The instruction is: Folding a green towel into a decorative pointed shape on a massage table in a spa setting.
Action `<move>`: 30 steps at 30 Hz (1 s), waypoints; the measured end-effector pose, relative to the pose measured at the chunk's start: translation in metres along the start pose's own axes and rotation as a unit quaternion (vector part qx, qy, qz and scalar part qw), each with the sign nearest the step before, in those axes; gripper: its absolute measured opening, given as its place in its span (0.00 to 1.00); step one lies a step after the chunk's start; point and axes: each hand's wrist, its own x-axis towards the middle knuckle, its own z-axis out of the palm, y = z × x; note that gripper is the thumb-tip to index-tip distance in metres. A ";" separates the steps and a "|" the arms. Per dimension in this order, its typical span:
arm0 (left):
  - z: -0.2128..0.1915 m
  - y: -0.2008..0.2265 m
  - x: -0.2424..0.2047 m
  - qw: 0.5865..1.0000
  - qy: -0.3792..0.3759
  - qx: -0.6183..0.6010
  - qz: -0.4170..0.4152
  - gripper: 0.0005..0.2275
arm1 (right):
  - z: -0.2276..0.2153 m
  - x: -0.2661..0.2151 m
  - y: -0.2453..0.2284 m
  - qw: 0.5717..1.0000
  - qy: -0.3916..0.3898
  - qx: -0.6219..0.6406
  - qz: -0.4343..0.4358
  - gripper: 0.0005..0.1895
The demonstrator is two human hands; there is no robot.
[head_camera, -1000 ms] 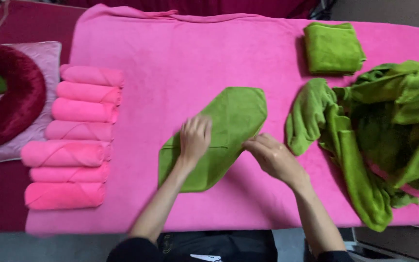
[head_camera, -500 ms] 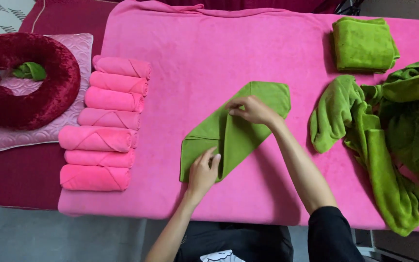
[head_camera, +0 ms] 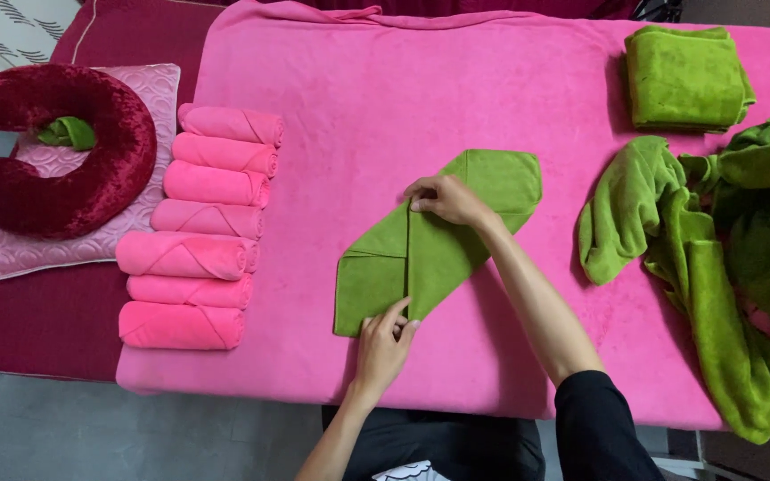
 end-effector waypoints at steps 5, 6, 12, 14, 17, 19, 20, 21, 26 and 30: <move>0.008 -0.014 -0.005 0.999 0.007 0.024 0.047 0.17 | 0.004 -0.001 -0.001 1.000 0.012 0.008 -0.010 0.15; 0.007 -0.013 -0.005 0.999 0.000 0.028 0.046 0.17 | 0.006 0.000 0.003 1.000 0.017 0.013 -0.010 0.15; 0.003 -0.006 -0.004 0.998 -0.024 0.047 0.024 0.16 | 0.013 0.003 0.014 0.999 0.035 0.008 -0.016 0.15; 0.000 -0.003 0.004 0.998 -0.032 0.052 0.013 0.17 | 0.017 0.004 0.018 0.999 0.040 0.000 -0.019 0.16; -0.004 -0.001 0.036 0.992 -0.019 0.125 0.015 0.15 | 0.015 0.001 0.024 0.994 0.093 -0.016 -0.063 0.18; -0.002 0.003 0.068 0.972 0.046 0.177 0.149 0.10 | 0.006 -0.010 0.022 0.983 0.138 -0.059 -0.103 0.14; 0.004 0.000 0.092 0.972 0.042 0.176 0.151 0.10 | -0.002 -0.023 0.030 0.983 0.142 -0.059 -0.100 0.14; 0.008 -0.004 0.117 0.966 0.043 0.182 0.179 0.09 | -0.009 -0.034 0.037 0.976 0.174 -0.091 -0.093 0.13; 0.021 -0.025 0.202 0.973 0.026 0.132 0.189 0.09 | -0.047 -0.095 0.095 0.944 0.238 -0.227 -0.028 0.12; 0.016 -0.020 0.217 0.992 -0.016 0.083 0.096 0.09 | -0.074 -0.122 0.068 0.965 0.211 -0.138 0.078 0.12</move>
